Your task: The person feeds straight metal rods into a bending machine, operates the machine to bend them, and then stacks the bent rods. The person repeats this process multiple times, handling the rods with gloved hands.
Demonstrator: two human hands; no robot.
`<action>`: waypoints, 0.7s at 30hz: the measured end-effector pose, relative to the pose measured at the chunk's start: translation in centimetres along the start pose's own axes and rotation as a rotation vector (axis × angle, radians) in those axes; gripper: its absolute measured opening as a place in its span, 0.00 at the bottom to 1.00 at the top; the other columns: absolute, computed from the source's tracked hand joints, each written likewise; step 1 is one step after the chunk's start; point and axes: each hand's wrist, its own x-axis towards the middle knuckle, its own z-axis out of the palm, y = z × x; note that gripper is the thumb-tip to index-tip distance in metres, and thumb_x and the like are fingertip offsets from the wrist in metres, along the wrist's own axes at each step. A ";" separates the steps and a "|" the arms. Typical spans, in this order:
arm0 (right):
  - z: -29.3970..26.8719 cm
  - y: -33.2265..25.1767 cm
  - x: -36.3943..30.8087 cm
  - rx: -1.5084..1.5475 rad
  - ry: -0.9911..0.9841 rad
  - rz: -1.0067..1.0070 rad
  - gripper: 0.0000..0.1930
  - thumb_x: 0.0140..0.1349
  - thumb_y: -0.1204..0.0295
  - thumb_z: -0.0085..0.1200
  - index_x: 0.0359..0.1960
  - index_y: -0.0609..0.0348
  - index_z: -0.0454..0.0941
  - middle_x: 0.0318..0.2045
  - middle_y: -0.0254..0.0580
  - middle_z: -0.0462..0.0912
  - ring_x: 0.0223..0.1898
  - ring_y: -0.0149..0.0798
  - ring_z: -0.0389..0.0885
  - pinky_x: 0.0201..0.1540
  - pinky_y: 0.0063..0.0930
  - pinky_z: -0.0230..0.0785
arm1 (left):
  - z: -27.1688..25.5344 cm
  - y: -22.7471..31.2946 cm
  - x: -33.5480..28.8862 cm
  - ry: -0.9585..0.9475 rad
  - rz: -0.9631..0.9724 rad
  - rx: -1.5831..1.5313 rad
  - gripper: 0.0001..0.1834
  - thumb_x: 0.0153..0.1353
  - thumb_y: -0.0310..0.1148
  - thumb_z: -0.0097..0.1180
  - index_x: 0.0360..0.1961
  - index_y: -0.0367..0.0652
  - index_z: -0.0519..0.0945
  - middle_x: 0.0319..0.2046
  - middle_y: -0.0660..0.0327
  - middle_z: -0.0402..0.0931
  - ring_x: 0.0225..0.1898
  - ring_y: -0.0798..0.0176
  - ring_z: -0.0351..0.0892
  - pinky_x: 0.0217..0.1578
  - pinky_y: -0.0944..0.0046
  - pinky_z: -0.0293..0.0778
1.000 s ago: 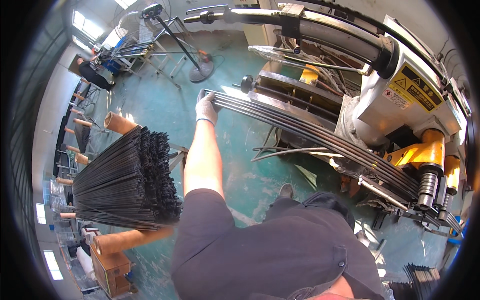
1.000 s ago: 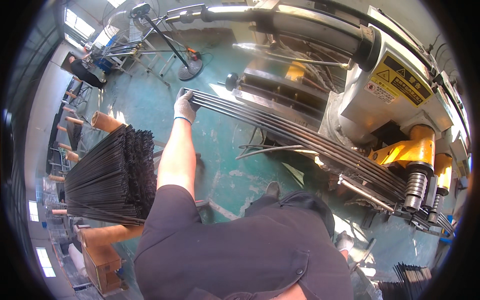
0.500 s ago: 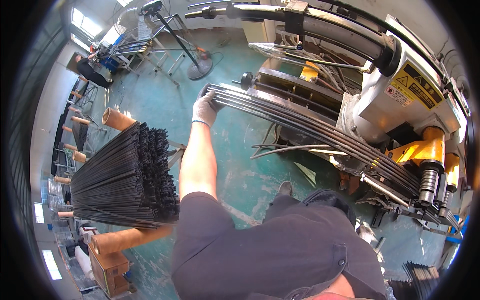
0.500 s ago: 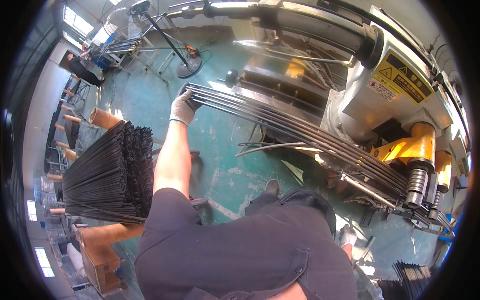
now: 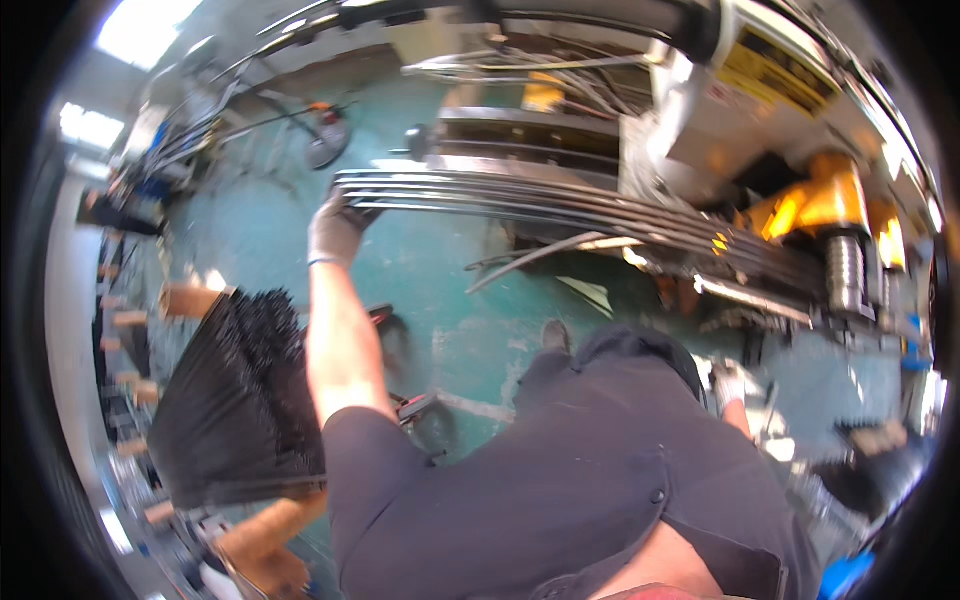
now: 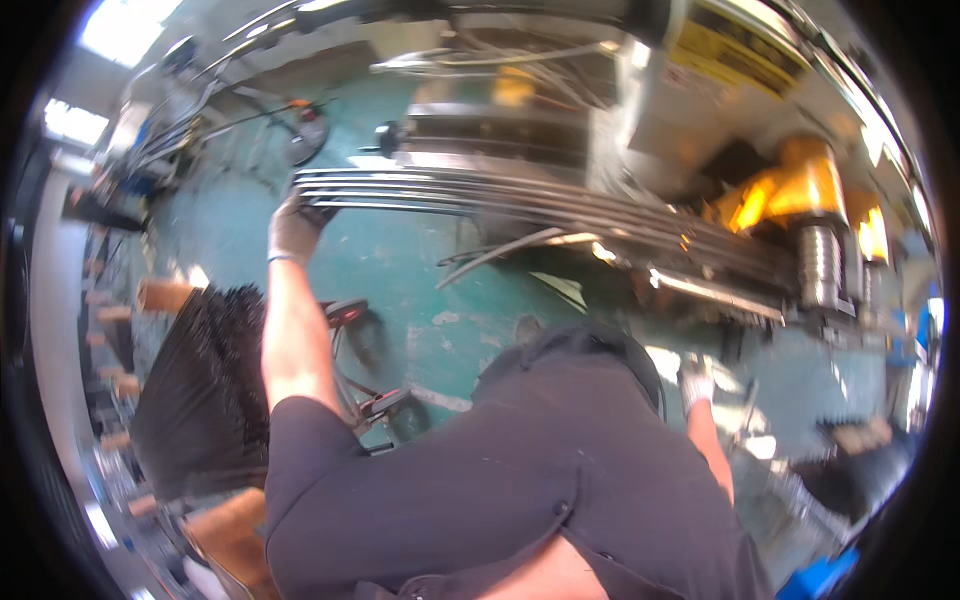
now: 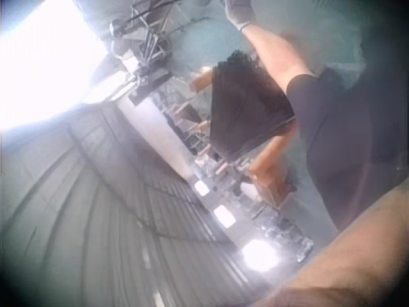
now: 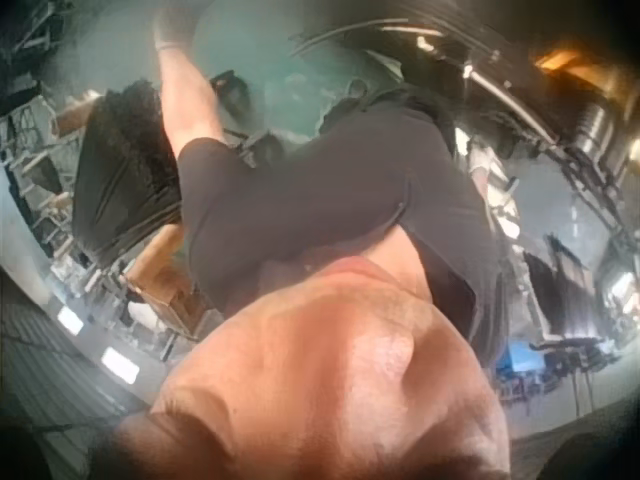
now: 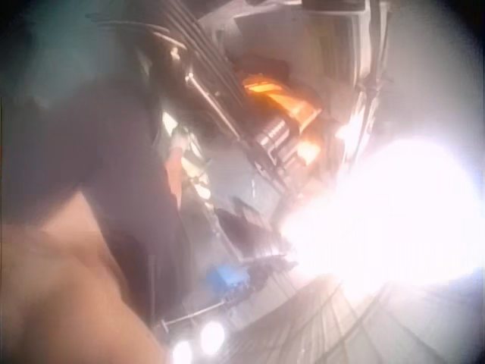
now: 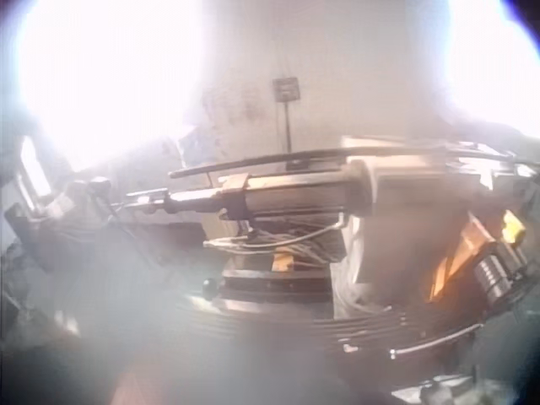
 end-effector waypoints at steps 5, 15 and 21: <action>-0.4 -9.9 -1.3 0.233 0.115 0.257 0.18 0.71 0.54 0.57 0.35 0.56 0.81 0.22 0.33 0.75 0.24 0.30 0.72 0.28 0.33 0.66 | -0.7 0.8 0.7 -0.105 -0.084 -0.034 0.23 0.79 0.47 0.49 0.60 0.40 0.81 0.61 0.50 0.82 0.62 0.45 0.81 0.68 0.33 0.70; -4.1 -9.9 -5.2 0.204 0.104 0.516 0.18 0.66 0.57 0.62 0.30 0.62 0.86 0.24 0.39 0.85 0.25 0.33 0.80 0.33 0.34 0.73 | 2.4 -2.6 -2.1 0.363 0.200 -0.281 0.42 0.78 0.62 0.38 0.78 0.40 0.59 0.75 0.42 0.63 0.75 0.35 0.62 0.73 0.26 0.59; -6.1 -3.2 -2.6 0.222 -0.051 0.540 0.18 0.67 0.57 0.62 0.32 0.62 0.88 0.26 0.42 0.88 0.27 0.37 0.83 0.35 0.34 0.75 | 6.1 -13.0 -6.1 0.630 0.104 -0.273 0.41 0.78 0.59 0.44 0.78 0.38 0.56 0.71 0.41 0.68 0.71 0.38 0.69 0.70 0.32 0.68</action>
